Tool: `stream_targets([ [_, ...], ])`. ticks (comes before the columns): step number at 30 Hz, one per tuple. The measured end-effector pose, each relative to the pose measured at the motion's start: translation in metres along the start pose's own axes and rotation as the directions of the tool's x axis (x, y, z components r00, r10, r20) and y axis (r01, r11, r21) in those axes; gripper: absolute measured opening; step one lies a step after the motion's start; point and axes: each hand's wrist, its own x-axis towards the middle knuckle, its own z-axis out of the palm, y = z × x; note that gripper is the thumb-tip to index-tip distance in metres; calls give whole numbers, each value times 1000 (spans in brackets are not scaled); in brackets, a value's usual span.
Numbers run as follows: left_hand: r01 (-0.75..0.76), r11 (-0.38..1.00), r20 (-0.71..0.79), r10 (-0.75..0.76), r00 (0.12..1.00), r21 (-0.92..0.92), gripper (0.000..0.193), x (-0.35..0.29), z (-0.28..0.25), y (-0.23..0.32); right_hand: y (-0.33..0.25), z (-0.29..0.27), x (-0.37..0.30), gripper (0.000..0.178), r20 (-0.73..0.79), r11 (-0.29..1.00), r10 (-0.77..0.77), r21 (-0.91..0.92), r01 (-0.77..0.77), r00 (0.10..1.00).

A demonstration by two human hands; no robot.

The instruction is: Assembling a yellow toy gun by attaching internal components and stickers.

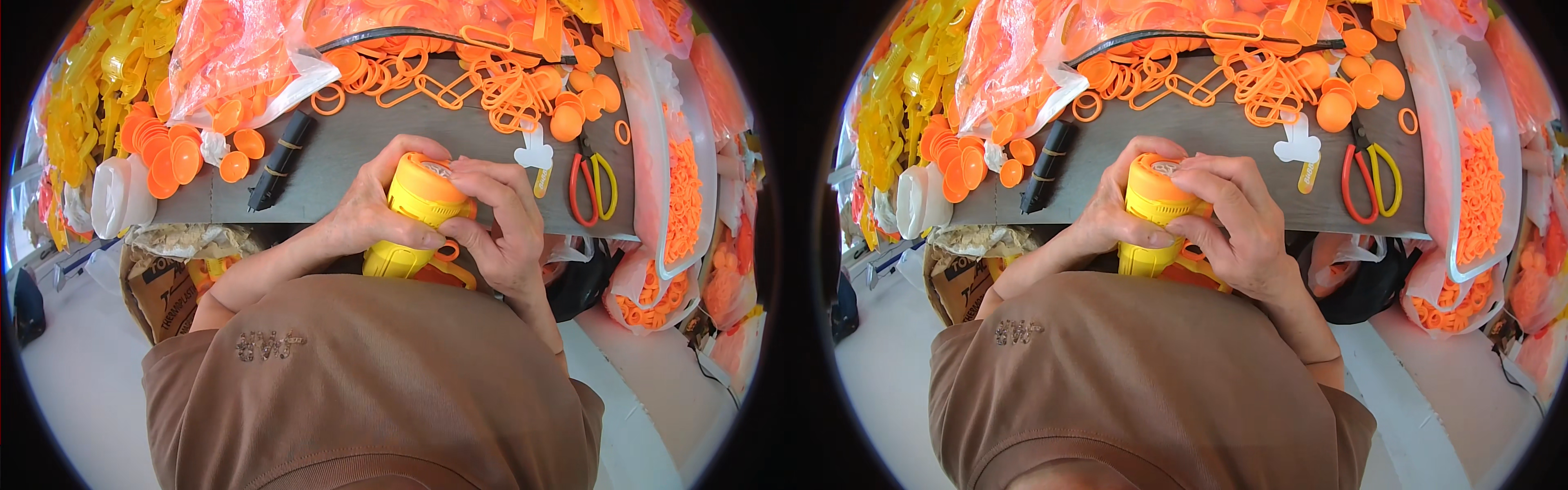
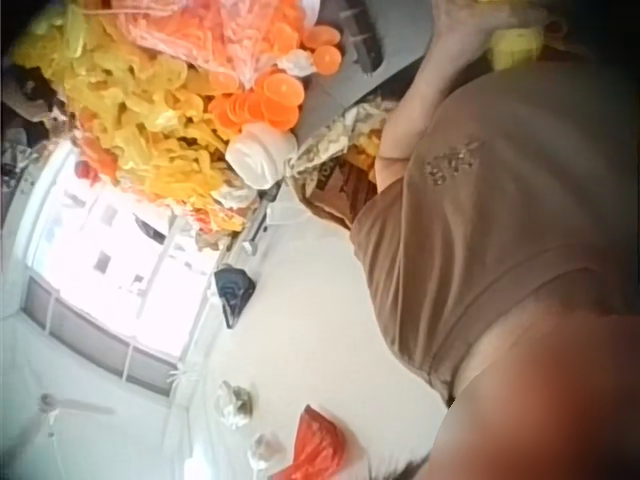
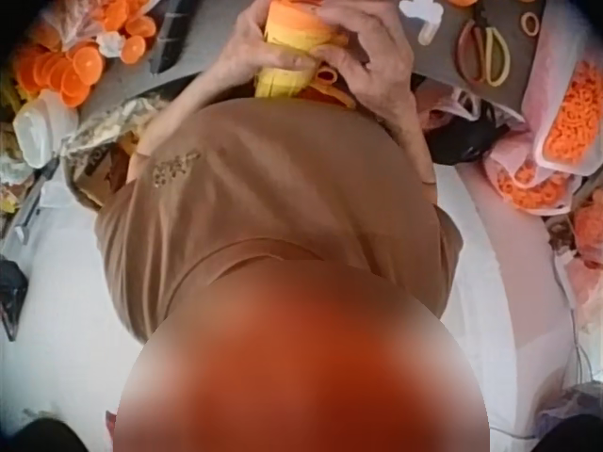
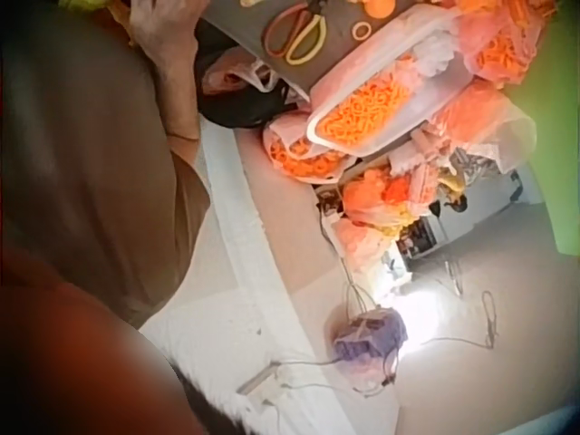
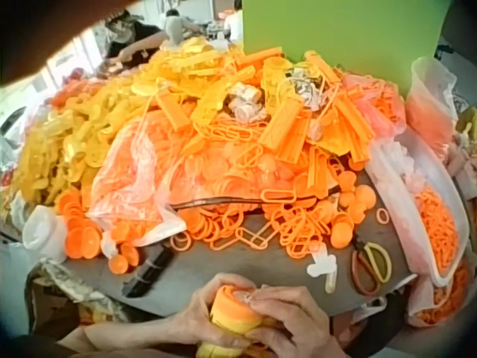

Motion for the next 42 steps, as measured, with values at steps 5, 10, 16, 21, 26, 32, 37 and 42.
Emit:
stream_targets([
  [5, -30, 996, 24, 28, 999, 88, 68, -2, -1, -1, 2, 5, -7, 34, -70, 999, -37, 33, 40, 997],
  [10, -61, 993, 27, 59, 998, 104, 67, -1, -1, -4, 3, 8, -7, 37, -131, 993, -91, 56, 99, 987],
  [16, -40, 990, 68, 31, 997, 135, 67, -2, -1, -3, 7, 11, -11, 31, -151, 986, -135, 73, 147, 979],
  [21, 32, 995, -1, -32, 999, 97, 72, 1, 8, 6, 9, 6, -13, 30, -120, 996, -85, 27, 89, 989],
  [26, 131, 983, 37, -137, 990, 126, 78, 3, 19, 22, 4, -26, 18, 47, 34, 998, 6, 60, -8, 999],
  [32, 112, 991, 223, -125, 967, 69, 76, -13, 8, 3, -18, -34, 49, 54, 408, 976, 203, -159, -150, 890],
  [37, -111, 957, -71, 134, 988, 268, 71, -16, 11, 13, -5, -39, 49, 38, 89, 979, 193, 54, -198, 977],
  [42, -260, 933, -271, 325, 906, 249, 52, -29, -5, 44, -1, -7, 42, 53, -62, 935, 302, 214, -283, 951],
])
